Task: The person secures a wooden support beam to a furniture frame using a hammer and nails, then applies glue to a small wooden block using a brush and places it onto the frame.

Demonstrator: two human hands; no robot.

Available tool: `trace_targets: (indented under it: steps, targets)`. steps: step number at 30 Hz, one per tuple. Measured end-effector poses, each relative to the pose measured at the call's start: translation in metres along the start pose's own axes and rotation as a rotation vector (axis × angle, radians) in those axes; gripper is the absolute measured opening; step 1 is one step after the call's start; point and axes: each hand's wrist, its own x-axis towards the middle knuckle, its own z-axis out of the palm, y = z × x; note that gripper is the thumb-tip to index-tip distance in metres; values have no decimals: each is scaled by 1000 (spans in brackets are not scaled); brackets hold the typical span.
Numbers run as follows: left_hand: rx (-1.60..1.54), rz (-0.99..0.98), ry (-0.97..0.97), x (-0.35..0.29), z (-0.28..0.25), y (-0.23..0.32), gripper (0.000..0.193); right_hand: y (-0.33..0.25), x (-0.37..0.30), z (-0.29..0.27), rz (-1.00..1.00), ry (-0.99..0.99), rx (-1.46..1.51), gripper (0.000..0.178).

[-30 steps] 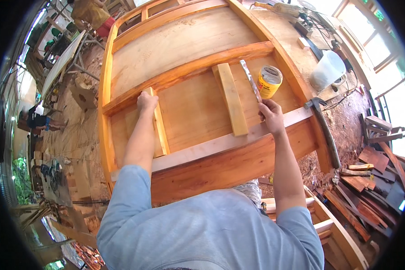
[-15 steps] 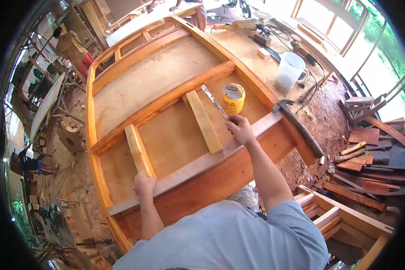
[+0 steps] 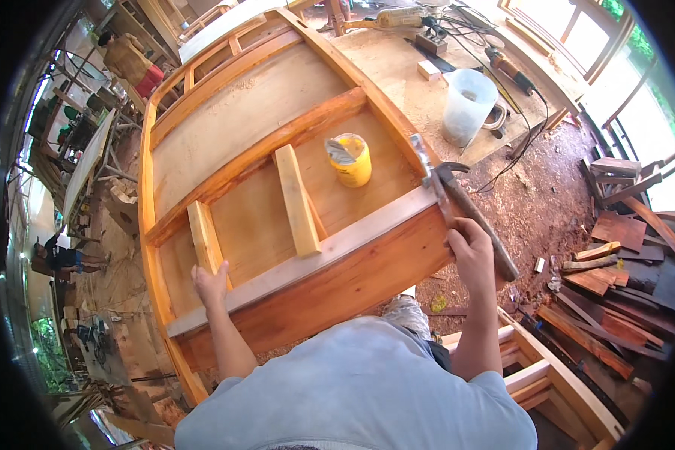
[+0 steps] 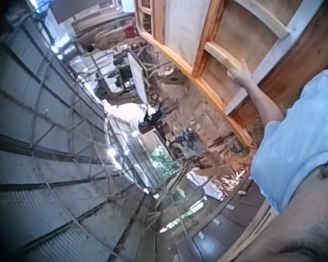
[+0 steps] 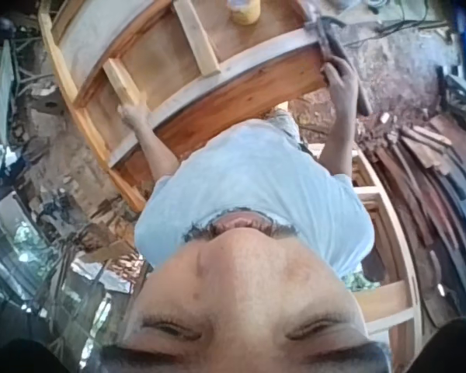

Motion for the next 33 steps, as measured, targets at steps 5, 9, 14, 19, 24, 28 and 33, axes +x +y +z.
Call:
trace_targets:
  steps: [5,9,14,19,24,28,33]
  targets:
    - [-1057,298,-536,-50,-9,209,58,-5,23,-37,-27,-64,432,17]
    - [-755,136,-444,-93,59,331,83,-32,38,-41,-59,-104,340,20]
    - [-1126,-14,-113,-83,127,387,66,-38,29,-95,-8,-109,179,20]
    - [-1403,254,-361,-55,128,399,48,-11,21,-166,-52,33,60,16]
    - [-1330,483,-839,-31,128,403,61,-78,51,-159,-195,3,-517,19]
    - [-1316,556,-597,-61,112,421,71,-116,113,-123,-519,-125,-823,22]
    - [-1143,326,-263,-94,142,414,81,-165,202,28,-871,-440,-1525,16]
